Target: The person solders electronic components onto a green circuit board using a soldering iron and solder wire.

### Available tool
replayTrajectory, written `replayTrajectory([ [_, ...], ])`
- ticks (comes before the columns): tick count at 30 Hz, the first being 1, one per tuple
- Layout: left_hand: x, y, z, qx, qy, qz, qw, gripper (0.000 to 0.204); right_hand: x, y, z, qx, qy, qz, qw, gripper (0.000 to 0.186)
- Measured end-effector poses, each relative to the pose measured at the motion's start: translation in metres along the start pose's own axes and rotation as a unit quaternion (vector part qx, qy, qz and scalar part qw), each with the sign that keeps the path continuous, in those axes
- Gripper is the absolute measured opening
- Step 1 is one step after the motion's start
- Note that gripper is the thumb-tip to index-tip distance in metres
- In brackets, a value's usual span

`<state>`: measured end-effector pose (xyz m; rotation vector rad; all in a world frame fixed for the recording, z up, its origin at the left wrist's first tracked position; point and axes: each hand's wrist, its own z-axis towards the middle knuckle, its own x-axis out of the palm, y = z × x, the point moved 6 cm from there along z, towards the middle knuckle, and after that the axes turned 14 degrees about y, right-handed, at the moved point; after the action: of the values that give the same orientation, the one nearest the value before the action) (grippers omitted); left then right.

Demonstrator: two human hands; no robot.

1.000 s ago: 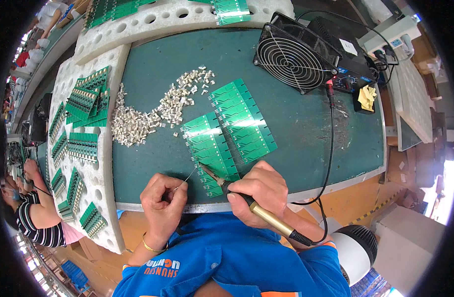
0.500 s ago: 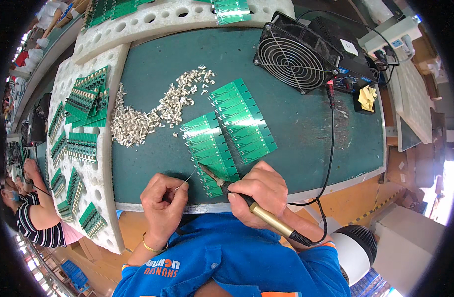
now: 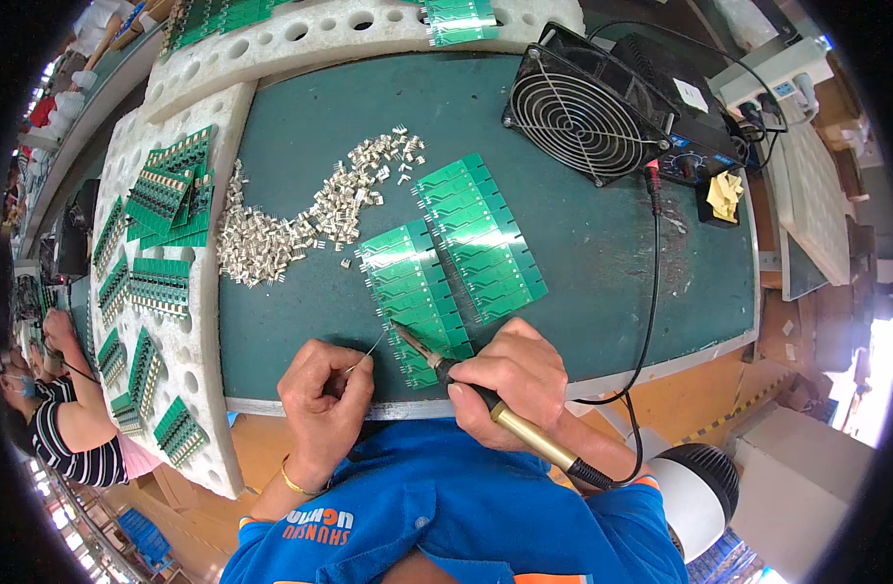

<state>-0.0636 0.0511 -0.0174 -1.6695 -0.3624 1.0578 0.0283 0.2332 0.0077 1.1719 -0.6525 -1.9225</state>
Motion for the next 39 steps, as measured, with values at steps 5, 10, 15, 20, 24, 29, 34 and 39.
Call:
replayTrajectory([
  [5, 0.001, -0.001, 0.001, 0.003, -0.002, 0.002, 1.0, 0.006, 0.0, 0.002, 0.0, -0.012, -0.003, -0.003, 1.0, 0.017],
  [10, 0.001, -0.003, 0.002, 0.0, 0.009, 0.003, 1.0, 0.007, 0.0, 0.004, 0.0, -0.015, 0.008, -0.014, 1.0, 0.018],
  [15, 0.001, -0.001, 0.002, 0.007, 0.003, 0.008, 1.0, 0.007, 0.0, 0.004, 0.0, -0.014, 0.013, -0.017, 1.0, 0.02],
  [20, 0.002, 0.0, 0.002, 0.004, 0.003, 0.019, 1.0, 0.007, 0.001, 0.005, 0.0, -0.012, 0.022, -0.025, 0.999, 0.02],
  [24, 0.001, -0.002, 0.002, 0.01, 0.005, 0.024, 1.0, 0.007, 0.002, 0.007, -0.001, -0.027, 0.023, -0.036, 0.999, 0.021],
  [29, 0.001, -0.003, 0.003, 0.011, 0.011, 0.02, 1.0, 0.006, 0.004, 0.009, -0.003, -0.038, 0.042, -0.049, 0.997, 0.024],
  [34, 0.002, -0.002, 0.003, -0.001, 0.023, 0.011, 1.0, 0.007, 0.003, 0.011, -0.003, -0.05, 0.05, -0.043, 0.997, 0.025],
  [39, 0.003, -0.002, 0.002, -0.001, 0.021, 0.008, 1.0, 0.007, 0.003, 0.011, -0.004, -0.048, 0.051, -0.048, 0.996, 0.023],
])
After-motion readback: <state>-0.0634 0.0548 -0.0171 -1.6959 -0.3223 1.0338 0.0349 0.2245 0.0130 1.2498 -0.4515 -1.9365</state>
